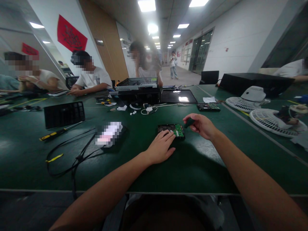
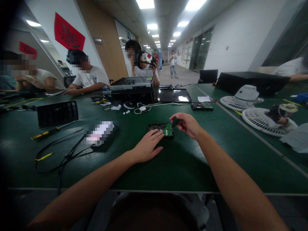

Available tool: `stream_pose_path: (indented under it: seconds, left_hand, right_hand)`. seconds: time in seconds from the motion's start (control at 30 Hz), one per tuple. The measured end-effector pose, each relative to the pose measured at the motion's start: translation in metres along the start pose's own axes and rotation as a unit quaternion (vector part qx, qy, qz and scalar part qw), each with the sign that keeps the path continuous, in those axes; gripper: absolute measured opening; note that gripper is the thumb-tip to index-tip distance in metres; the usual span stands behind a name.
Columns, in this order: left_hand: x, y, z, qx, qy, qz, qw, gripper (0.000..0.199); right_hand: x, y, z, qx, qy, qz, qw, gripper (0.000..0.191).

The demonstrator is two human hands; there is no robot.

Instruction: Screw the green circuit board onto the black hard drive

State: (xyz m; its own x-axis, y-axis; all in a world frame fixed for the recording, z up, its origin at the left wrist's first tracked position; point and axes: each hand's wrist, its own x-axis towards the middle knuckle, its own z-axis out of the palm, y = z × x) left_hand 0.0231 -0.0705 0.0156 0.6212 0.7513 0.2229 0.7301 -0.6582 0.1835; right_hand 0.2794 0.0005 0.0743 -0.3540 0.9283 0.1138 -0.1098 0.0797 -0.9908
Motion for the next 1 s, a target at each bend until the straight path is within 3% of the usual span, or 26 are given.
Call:
stream_pose_path:
  seconds: [0.53,1.0]
  left_hand:
    - [0.0004,-0.0013,0.002,0.007,0.003,0.006,1.0,0.063]
    - [0.0007,-0.0007,0.0018,0.011,0.004,0.007,1.0,0.062]
  right_hand:
    - [-0.0035,-0.006,0.0036,0.039,-0.034,0.028,0.998,0.025]
    - [0.0002,-0.0009,0.0056,0.044,-0.004,0.036,0.998,0.036]
